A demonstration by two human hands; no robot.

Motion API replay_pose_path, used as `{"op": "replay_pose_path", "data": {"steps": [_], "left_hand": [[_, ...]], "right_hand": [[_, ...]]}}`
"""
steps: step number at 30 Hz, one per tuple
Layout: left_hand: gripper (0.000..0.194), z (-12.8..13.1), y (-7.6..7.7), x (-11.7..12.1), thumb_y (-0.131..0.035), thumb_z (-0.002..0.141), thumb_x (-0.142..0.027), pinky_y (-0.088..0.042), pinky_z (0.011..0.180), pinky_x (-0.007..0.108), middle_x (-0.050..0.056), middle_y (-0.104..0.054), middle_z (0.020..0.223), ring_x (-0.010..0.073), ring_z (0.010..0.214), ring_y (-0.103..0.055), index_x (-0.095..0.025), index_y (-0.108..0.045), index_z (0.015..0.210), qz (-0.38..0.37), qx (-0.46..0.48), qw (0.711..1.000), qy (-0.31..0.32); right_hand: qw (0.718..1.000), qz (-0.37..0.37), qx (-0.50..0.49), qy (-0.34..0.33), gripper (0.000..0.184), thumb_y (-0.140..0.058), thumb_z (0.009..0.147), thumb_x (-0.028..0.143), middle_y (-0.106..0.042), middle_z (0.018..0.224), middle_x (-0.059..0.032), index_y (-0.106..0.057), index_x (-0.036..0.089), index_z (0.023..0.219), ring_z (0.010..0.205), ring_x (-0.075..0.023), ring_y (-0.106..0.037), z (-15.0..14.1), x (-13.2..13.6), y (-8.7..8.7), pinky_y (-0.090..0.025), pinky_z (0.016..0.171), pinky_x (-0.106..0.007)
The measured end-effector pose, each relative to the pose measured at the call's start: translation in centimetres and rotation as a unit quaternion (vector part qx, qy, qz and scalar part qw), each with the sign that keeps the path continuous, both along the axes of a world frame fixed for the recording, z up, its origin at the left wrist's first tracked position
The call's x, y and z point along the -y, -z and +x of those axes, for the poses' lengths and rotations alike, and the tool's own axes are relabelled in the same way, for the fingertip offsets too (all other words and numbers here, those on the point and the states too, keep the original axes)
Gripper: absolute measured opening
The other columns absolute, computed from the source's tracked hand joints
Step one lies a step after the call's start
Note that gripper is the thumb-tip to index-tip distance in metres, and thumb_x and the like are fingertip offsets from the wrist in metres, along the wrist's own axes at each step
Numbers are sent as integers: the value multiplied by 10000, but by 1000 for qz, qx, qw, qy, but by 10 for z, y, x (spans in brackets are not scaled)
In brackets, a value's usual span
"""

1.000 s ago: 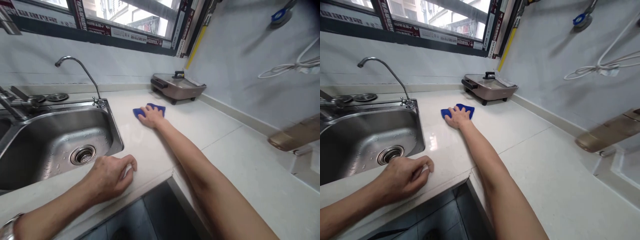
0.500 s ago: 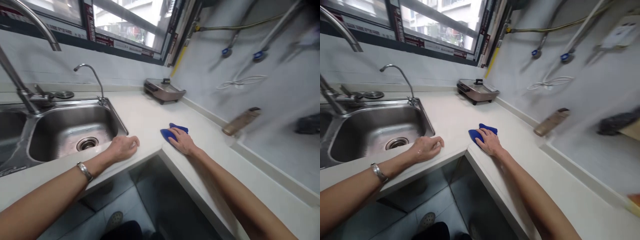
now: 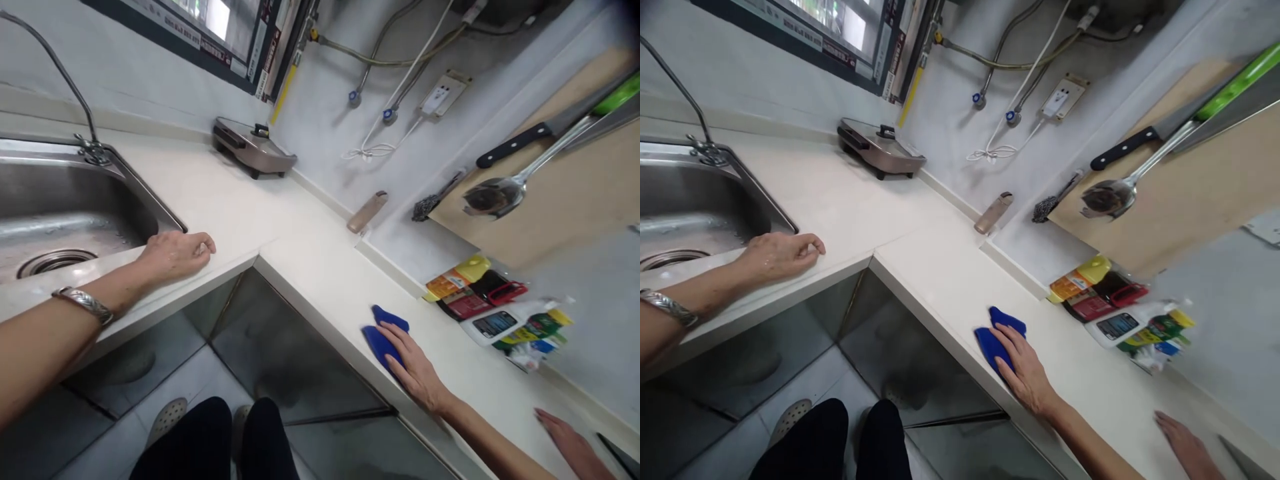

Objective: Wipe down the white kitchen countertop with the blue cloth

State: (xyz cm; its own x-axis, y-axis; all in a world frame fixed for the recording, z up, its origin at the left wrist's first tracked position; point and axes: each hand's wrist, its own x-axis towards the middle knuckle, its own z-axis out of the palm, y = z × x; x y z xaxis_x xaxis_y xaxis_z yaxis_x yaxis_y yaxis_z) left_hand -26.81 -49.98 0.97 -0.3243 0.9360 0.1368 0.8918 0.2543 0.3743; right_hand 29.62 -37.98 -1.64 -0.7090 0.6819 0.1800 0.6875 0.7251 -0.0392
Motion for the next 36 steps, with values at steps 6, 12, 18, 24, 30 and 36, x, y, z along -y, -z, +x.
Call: {"op": "replay_pose_path", "data": {"steps": [6,12,18,24,30,36], "left_hand": [[428,6,-4,0,-342,957,-350,-379,805,337,33,-618,826,173,728,-461,-241,-680,1195,-6,-37,999,3],[463,3,0,-12,-355,937,-437,-433,771,375,65,-686,904,226,755,-552,-259,-671,1224,-37,-50,998,-17],[430,3,-1,-17,-423,868,-465,-458,784,398,54,-725,942,298,876,-643,-321,-701,1162,-57,-43,996,-49],[444,11,-9,-12,-418,881,-439,-454,815,392,56,-716,947,263,879,-622,-275,-707,1176,-44,-39,997,-43],[430,9,-14,-10,-426,860,-426,-450,802,395,35,-712,959,260,848,-606,-316,-708,1167,-59,-34,996,-49],[465,4,-13,-6,-405,853,-413,-434,801,379,5,-697,930,203,778,-526,-320,-677,1218,-48,-23,998,-26]], "right_hand": [[999,26,-8,47,529,-359,1015,486,-452,1546,-68,-407,321,1515,1426,-306,-416,23,16,6,-354,1196,-533],[998,58,-4,-31,523,-346,1026,470,-478,1520,-89,-423,285,1509,1397,-305,-440,-63,-15,-2,-390,1154,-531],[996,68,10,-64,546,-304,1032,489,-477,1523,-99,-466,225,1481,1366,-325,-439,-185,-72,-10,-401,1129,-538],[998,69,6,1,575,-303,1012,533,-460,1531,-115,-457,247,1487,1301,-410,-463,-284,-106,-13,-429,1030,-653],[998,50,8,-41,601,-284,1018,558,-426,1556,-111,-414,256,1521,1363,-391,-413,-260,-82,-13,-400,1086,-644],[994,35,3,-104,567,-333,1033,536,-430,1540,-103,-392,257,1523,1405,-295,-407,-141,-15,-16,-345,1193,-531]]}}
